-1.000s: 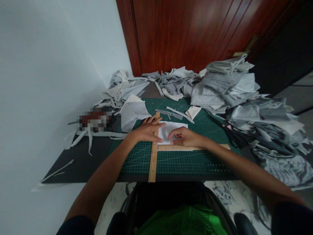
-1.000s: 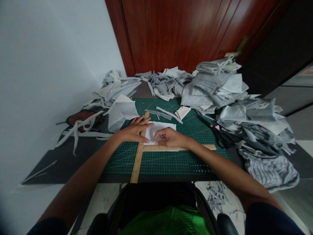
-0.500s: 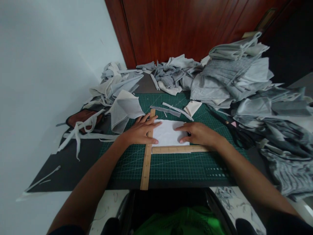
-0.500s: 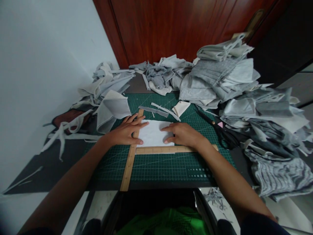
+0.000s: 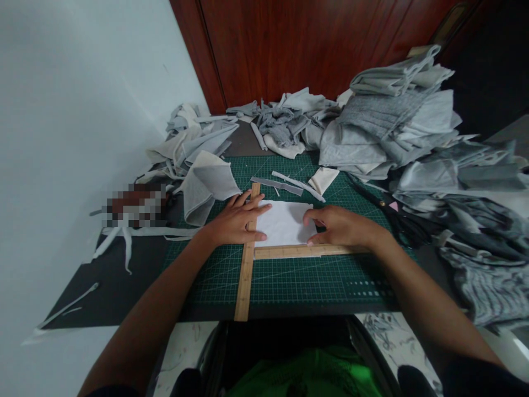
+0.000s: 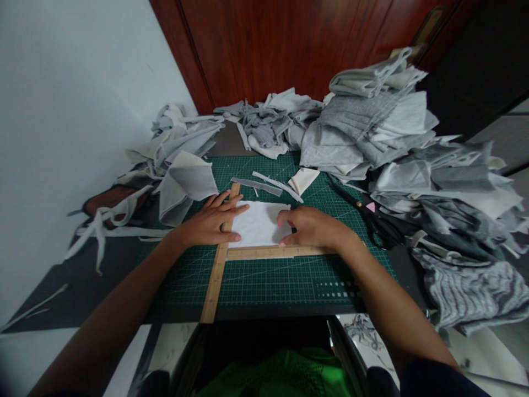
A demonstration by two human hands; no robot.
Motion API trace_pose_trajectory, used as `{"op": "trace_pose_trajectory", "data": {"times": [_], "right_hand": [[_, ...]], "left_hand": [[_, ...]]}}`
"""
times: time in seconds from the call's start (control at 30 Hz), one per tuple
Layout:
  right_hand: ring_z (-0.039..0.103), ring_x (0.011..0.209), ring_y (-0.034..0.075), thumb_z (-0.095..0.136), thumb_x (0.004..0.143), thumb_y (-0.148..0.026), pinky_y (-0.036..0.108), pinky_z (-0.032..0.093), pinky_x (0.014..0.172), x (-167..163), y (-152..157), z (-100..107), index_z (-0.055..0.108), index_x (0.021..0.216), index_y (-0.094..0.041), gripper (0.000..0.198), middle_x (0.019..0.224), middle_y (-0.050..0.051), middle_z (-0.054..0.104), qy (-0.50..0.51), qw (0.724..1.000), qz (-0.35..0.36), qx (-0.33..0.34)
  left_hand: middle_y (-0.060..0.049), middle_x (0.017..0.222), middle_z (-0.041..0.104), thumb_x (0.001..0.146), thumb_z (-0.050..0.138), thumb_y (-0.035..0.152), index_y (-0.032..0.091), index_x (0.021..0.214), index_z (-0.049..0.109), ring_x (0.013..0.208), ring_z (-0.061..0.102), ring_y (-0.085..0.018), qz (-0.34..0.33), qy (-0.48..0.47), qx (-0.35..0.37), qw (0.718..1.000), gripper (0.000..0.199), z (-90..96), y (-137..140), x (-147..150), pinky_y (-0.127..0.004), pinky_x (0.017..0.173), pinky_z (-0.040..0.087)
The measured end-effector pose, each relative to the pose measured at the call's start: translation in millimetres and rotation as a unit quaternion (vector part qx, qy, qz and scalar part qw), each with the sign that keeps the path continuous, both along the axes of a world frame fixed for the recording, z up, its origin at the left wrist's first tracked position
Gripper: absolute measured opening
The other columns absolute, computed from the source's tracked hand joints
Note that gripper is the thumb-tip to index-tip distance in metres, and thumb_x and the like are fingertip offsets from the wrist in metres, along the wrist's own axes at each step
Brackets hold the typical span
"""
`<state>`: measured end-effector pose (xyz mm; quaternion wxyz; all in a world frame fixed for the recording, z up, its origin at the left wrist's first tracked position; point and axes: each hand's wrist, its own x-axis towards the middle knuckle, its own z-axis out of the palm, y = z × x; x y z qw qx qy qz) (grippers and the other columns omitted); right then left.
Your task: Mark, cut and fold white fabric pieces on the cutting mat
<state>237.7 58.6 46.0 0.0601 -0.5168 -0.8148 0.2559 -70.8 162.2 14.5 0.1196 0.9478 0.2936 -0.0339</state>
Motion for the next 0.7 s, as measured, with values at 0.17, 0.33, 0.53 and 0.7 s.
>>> {"op": "trace_pose_trajectory", "data": {"times": [0.17,0.33,0.53,0.7], "right_hand": [[0.056,0.062,0.015,0.074,0.084,-0.037,0.027,0.032,0.056,-1.3,-3.8,6.4,0.066,0.072,-0.021,0.021,0.068,-0.002,0.063,0.011,0.997,0.007,-0.077],[0.054,0.062,0.015,0.071,0.084,-0.037,0.027,0.032,0.057,1.9,-3.3,2.7,0.065,0.071,-0.021,0.022,0.066,-0.004,0.06,0.04,0.994,0.015,-0.102],[0.054,0.065,0.015,0.067,0.084,-0.03,0.027,0.032,0.058,-0.2,-6.7,5.0,0.068,0.077,-0.021,0.012,0.068,-0.003,0.06,0.059,0.991,0.021,-0.122],[0.052,0.065,0.015,0.062,0.089,-0.034,0.027,0.033,0.06,2.7,-4.9,2.7,0.066,0.079,-0.02,0.017,0.069,-0.003,0.057,0.078,0.987,0.032,-0.136]], "left_hand": [[-0.001,0.171,0.011,0.084,0.055,0.079,0.037,0.16,0.028,0.157,-0.001,-0.037,-0.005,-0.008,0.005,1.0,0.09,-3.2,1.0,-1.8,-0.057,0.125,0.005],[0.0,0.171,0.011,0.085,0.054,0.079,0.037,0.16,0.028,0.157,0.0,-0.036,-0.004,-0.004,0.006,1.0,0.09,-4.3,0.8,-2.3,-0.055,0.125,0.006],[-0.001,0.171,0.011,0.085,0.055,0.079,0.037,0.16,0.027,0.157,0.0,-0.037,-0.004,-0.003,0.015,1.0,0.09,-3.0,-0.3,-1.1,-0.056,0.125,0.007],[-0.003,0.171,0.014,0.088,0.054,0.077,0.036,0.159,0.029,0.157,0.0,-0.037,-0.002,-0.006,0.021,1.0,0.086,-1.5,-1.9,0.0,-0.057,0.124,0.01]]}}
